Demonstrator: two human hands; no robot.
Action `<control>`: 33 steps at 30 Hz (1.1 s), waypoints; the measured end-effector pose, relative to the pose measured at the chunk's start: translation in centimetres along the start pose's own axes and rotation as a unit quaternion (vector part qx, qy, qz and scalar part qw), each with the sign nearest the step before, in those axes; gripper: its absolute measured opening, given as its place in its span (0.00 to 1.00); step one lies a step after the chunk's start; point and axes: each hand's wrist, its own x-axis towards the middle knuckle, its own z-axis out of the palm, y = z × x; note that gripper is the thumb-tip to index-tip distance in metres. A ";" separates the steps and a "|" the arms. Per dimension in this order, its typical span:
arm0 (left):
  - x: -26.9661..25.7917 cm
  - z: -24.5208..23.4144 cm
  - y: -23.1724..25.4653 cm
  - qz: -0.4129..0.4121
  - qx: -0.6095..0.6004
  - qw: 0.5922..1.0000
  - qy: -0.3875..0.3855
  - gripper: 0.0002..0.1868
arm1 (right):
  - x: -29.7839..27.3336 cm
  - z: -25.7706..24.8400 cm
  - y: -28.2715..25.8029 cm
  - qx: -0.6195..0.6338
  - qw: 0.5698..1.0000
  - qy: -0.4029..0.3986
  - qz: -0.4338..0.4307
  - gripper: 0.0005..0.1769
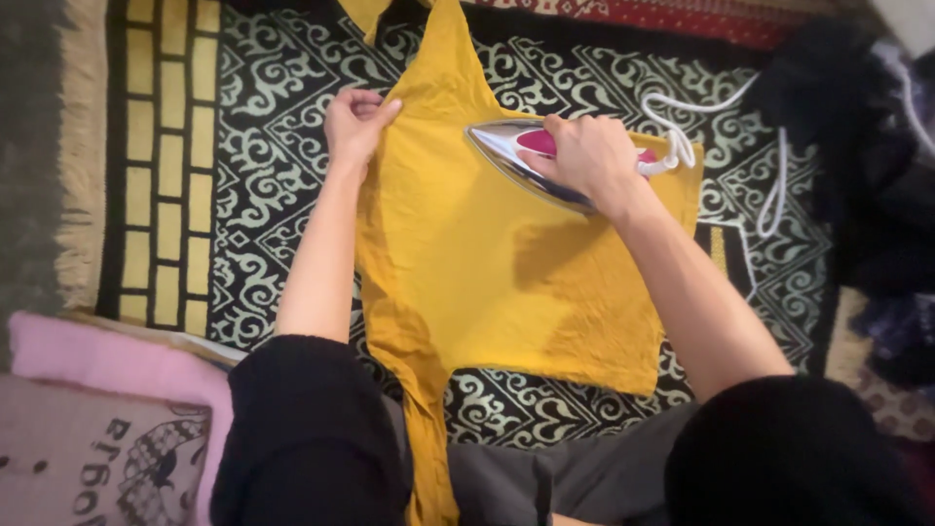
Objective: Ironing a yellow long-sleeved shirt and then folding it on the floor.
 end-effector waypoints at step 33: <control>-7.3 -5.2 0.0 0.206 0.324 0.921 0.064 0.12 | 5.5 2.9 -9.6 0.021 0.994 -0.027 -0.099 0.32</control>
